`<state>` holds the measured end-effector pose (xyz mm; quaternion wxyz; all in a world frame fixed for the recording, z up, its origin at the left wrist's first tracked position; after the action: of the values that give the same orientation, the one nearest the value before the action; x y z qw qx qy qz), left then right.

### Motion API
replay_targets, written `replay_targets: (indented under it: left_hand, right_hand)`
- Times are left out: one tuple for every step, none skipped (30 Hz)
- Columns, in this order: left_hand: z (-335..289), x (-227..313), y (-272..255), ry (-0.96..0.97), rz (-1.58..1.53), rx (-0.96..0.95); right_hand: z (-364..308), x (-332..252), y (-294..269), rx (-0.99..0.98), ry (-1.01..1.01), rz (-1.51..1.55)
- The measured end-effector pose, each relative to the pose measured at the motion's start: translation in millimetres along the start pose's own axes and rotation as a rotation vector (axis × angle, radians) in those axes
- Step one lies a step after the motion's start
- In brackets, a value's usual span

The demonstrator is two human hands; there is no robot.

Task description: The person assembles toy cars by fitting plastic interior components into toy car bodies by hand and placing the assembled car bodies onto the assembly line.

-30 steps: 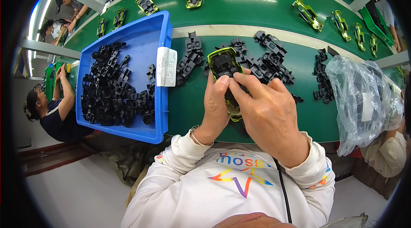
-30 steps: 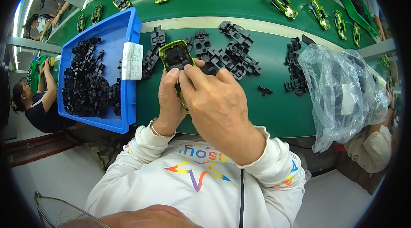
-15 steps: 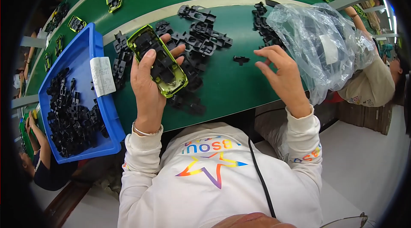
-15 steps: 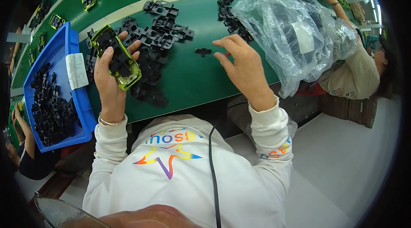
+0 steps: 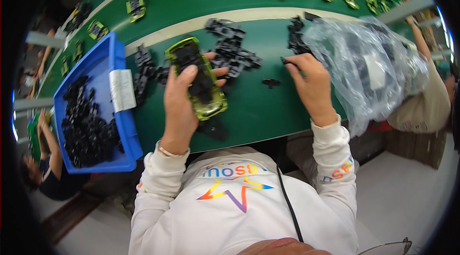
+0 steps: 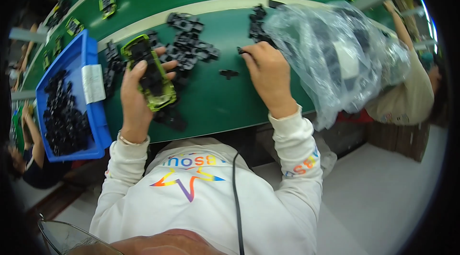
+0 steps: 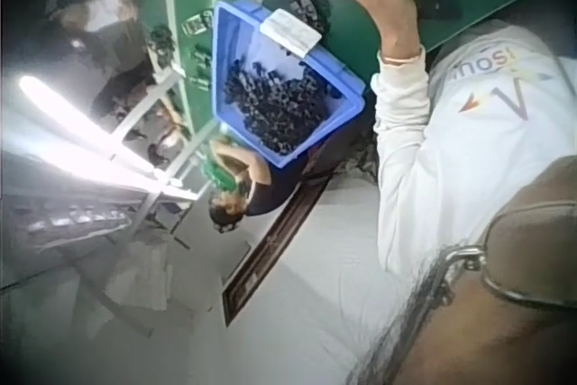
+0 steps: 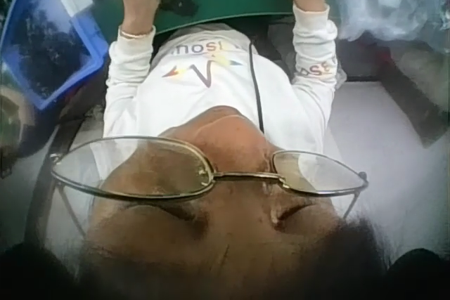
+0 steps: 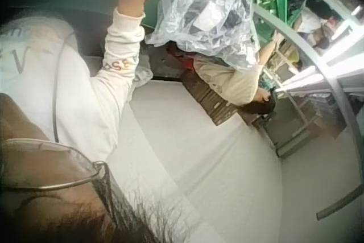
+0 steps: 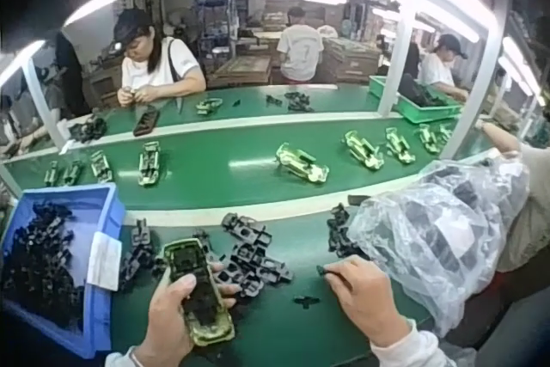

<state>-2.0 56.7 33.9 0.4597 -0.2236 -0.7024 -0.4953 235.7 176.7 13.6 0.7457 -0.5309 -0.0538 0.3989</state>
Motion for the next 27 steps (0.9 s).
replay_targets:
  left_hand:
    - [0.5,-1.5,1.9,-0.008,-0.012,-0.005]
    - [1.5,-3.8,1.9,-0.014,-0.023,-0.008]
    - [5.0,-9.5,0.3,-0.024,-0.16,-0.034]
    - [6.0,-13.4,-1.9,-0.032,-0.296,-0.061]
    - [3.8,-12.1,-4.6,-0.021,-0.302,-0.106]
    - [2.4,-12.9,-5.5,-0.016,-0.319,-0.158]
    - [0.1,-14.5,-3.1,0.012,-0.321,-0.094]
    - [-1.6,-15.0,-4.9,0.022,-0.321,-0.088]
    - [-3.2,-15.5,-6.6,0.066,-0.261,-0.076]
    - [-4.7,-15.8,-9.4,0.108,-0.203,-0.065]
    - [-6.3,-15.0,-13.2,0.133,-0.207,-0.11]
    - [-8.7,-13.0,-14.0,0.135,-0.21,-0.109]
    - [-11.6,-10.4,-12.4,0.193,-0.17,-0.129]
    - [-13.4,-8.4,-12.4,0.251,-0.129,-0.149]
    - [-13.2,-10.0,-17.2,0.272,-0.123,-0.177]
    - [-15.1,-9.8,-19.4,0.273,-0.128,-0.175]
    - [-17.8,-8.5,-19.6,0.267,-0.09,-0.17]
    - [-18.6,-8.2,-20.6,0.261,-0.054,-0.168]
    - [-17.9,-9.7,-23.6,0.231,-0.126,-0.16]
    - [-17.6,-9.0,-25.4,0.23,-0.131,-0.16]
    - [-17.8,-8.4,-25.7,0.192,-0.194,-0.152]
    - [-17.9,-8.2,-25.9,0.152,-0.257,-0.144]
    - [-17.8,-8.0,-25.9,0.152,-0.26,-0.142]
    - [-18.1,-7.4,-25.9,0.138,-0.267,-0.162]
    - [-18.2,-6.9,-25.9,0.122,-0.273,-0.181]
    - [-18.2,-6.3,-26.5,0.119,-0.274,-0.184]
    - [-18.8,-5.5,-27.2,0.117,-0.297,-0.208]
  right_hand:
    - [5.7,-9.8,-4.6,-0.014,0.195,0.318]
    - [9.8,-19.0,-7.3,-0.042,0.391,0.635]
    - [11.9,-26.6,-9.0,-0.071,0.426,0.883]
    - [15.7,-40.4,-11.3,-0.084,0.409,0.908]
    - [19.9,-57.6,-12.6,-0.149,0.441,1.103]
    - [22.5,-72.8,-12.1,-0.214,0.476,1.283]
    - [24.8,-86.6,-9.1,-0.276,0.512,1.375]
    - [27.9,-100.5,-6.5,-0.339,0.542,1.438]
    - [30.1,-109.8,-2.0,-0.392,0.58,1.482]
    - [31.8,-116.8,3.1,-0.445,0.621,1.523]
    - [31.6,-121.5,8.3,-0.446,0.619,1.519]
    - [30.6,-125.8,15.5,-0.46,0.654,1.544]
    - [30.2,-129.3,19.6,-0.472,0.689,1.569]
    - [30.9,-131.9,19.9,-0.473,0.69,1.564]
    - [31.9,-135.0,19.8,-0.481,0.684,1.559]
    - [32.9,-138.3,19.2,-0.488,0.679,1.555]
    - [34.4,-142.7,16.6,-0.49,0.68,1.551]
    - [36.6,-147.2,13.3,-0.506,0.655,1.489]
    - [37.3,-151.1,12.0,-0.52,0.63,1.428]
    - [35.5,-154.7,14.1,-0.52,0.631,1.423]
    - [32.9,-157.7,15.1,-0.457,0.516,1.35]
    - [30.8,-159.7,14.7,-0.395,0.402,1.276]
    - [29.6,-160.5,12.4,-0.357,0.307,1.129]
    - [29.3,-160.5,13.2,-0.355,0.31,1.125]
    - [29.6,-159.8,15.0,-0.338,0.295,1.1]
    - [30.3,-158.9,16.0,-0.32,0.281,1.075]
    - [32.4,-158.1,13.6,-0.365,0.356,1.137]
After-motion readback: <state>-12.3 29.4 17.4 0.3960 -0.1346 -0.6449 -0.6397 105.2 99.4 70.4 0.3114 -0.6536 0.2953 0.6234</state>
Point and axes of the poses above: each hand's wrist, its own z-axis towards the middle knuckle, its own y-axis out of the palm, x = y × z, the point moved 1 cm from there along z, towards the middle knuckle, and after that the axes turned 4 degrees about y, right-handed, at the moved point
